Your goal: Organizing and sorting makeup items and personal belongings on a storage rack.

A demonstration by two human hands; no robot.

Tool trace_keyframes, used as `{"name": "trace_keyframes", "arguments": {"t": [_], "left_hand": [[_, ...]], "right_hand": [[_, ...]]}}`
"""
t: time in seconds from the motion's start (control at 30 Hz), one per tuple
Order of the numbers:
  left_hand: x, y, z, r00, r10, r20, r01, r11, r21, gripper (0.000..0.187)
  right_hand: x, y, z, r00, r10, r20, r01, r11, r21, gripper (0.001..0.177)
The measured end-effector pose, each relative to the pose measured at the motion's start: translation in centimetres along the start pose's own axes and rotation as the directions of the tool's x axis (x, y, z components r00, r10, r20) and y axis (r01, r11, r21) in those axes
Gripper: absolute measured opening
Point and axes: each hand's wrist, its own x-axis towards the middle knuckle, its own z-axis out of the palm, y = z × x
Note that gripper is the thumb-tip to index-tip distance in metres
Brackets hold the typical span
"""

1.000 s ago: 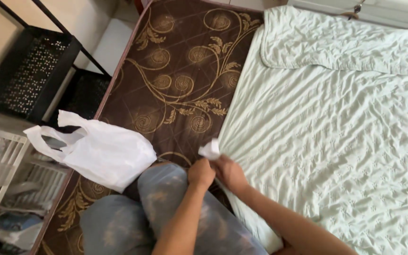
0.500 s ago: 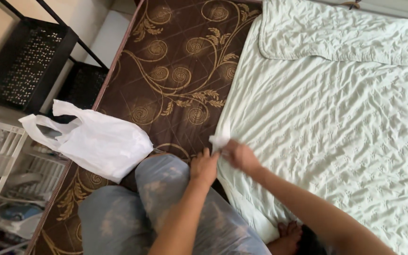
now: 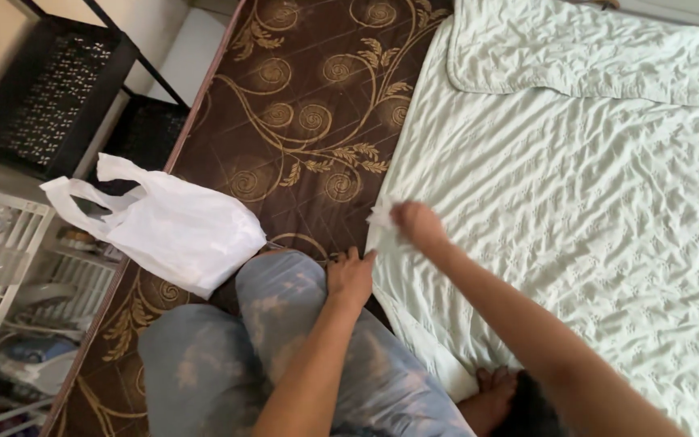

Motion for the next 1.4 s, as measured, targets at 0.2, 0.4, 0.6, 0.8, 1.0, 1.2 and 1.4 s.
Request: {"name": "trace_keyframes", "arguments": {"t": [0.2, 0.4, 0.6, 0.8, 1.0, 1.2, 1.4], "left_hand": [[-0.1, -0.1, -0.4, 0.999, 0.003, 0.050, -0.005, 0.999, 0.035, 0.044], [-0.2, 0.2, -1.3, 0.994, -0.014, 0.108, 0.010, 0.999, 0.037, 0.044], [-0.4, 0.3, -1.7, 0.995, -0.043, 0.095, 0.048, 0.997, -0.057, 0.049], [-0.6, 0.6, -2.9, 0.988, -0.039, 0.148, 0.034, 0.999, 0.039, 0.038], [0.0, 0.4, -0.4, 0.997, -0.049, 0.058, 0.046, 0.997, 0.059, 0.040], [-0.1, 0.3, -1.3, 0.998, -0.055, 0.042, 0.060, 0.993, -0.106, 0.031], [0.3, 0.2, -0.8, 0.997, -0.047, 0.062, 0.050, 0.998, -0.046, 0.023]], "right_hand": [[0.3, 1.5, 2.2, 0.958, 0.051, -0.283, -0.003, 0.986, 0.167, 0.017], [-0.4, -2.4, -7.0, 0.989, 0.138, 0.047, -0.146, 0.950, 0.277, 0.027], [5.3, 7.2, 5.7, 0.964, -0.063, -0.259, 0.118, 0.972, 0.203, 0.054], [-2.4, -2.1, 4.5, 0.978, -0.143, -0.152, 0.143, 0.990, -0.013, 0.021], [5.1, 6.6, -1.1, 0.883, -0.100, -0.458, -0.046, 0.954, -0.296, 0.020], [1.4, 1.7, 0.8, 0.895, 0.225, -0.385, -0.174, 0.971, 0.165, 0.010], [-5.8, -2.2, 4.7, 0.900, -0.316, -0.299, 0.283, 0.947, -0.150, 0.011]]}}
